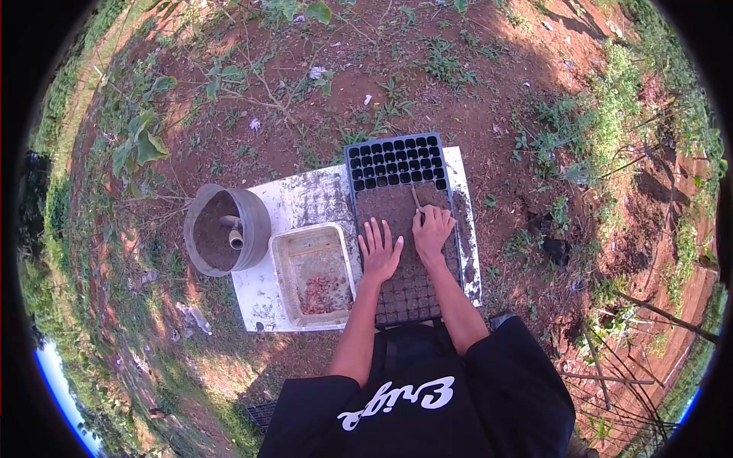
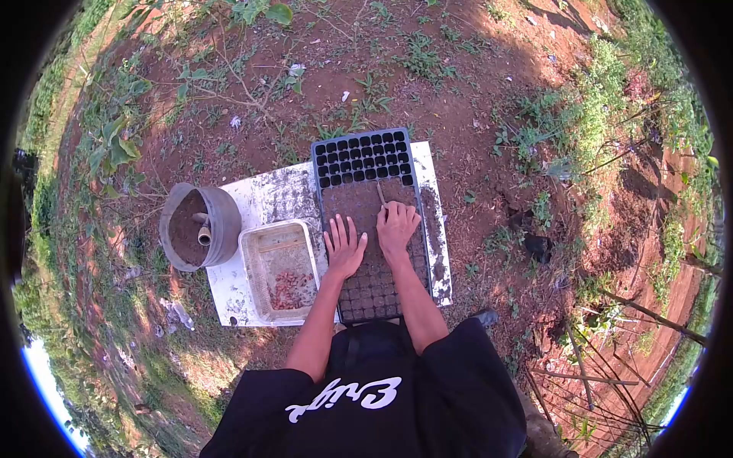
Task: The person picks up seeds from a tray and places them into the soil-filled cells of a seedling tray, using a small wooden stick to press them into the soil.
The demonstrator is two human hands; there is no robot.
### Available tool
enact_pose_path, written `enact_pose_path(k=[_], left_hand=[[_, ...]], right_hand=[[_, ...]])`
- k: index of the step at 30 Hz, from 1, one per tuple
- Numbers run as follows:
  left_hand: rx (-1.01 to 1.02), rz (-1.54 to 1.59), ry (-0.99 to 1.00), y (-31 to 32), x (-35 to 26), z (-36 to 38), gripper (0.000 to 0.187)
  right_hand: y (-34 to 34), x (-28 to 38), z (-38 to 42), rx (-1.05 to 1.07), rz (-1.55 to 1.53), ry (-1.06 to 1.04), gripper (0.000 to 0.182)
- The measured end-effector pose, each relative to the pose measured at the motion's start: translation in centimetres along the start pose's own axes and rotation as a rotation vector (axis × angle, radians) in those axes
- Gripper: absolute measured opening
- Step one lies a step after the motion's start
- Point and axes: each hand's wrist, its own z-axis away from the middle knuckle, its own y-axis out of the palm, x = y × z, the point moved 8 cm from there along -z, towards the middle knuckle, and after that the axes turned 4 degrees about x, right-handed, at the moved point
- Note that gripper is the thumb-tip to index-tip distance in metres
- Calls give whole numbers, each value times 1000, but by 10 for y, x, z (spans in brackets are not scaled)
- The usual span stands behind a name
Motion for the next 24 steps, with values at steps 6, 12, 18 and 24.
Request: enact_pose_path(k=[6, 12, 18, 24], left_hand=[[38, 5, -12, -2, -3, 1, 74], [105, 25, -32, -4, -2, 1, 74], [176, 43, -62, -7, -6, 1, 75], [182, 25, -54, -3, -4, 1, 76]], right_hand=[[-2, 5, 0, 47, -106, -50, 11], [5, -2, -3, 7, -5, 48, 11], [-30, -34, 8, 1, -200, 28, 11], [-36, -47, 22, 105, -137, -145, 13]])
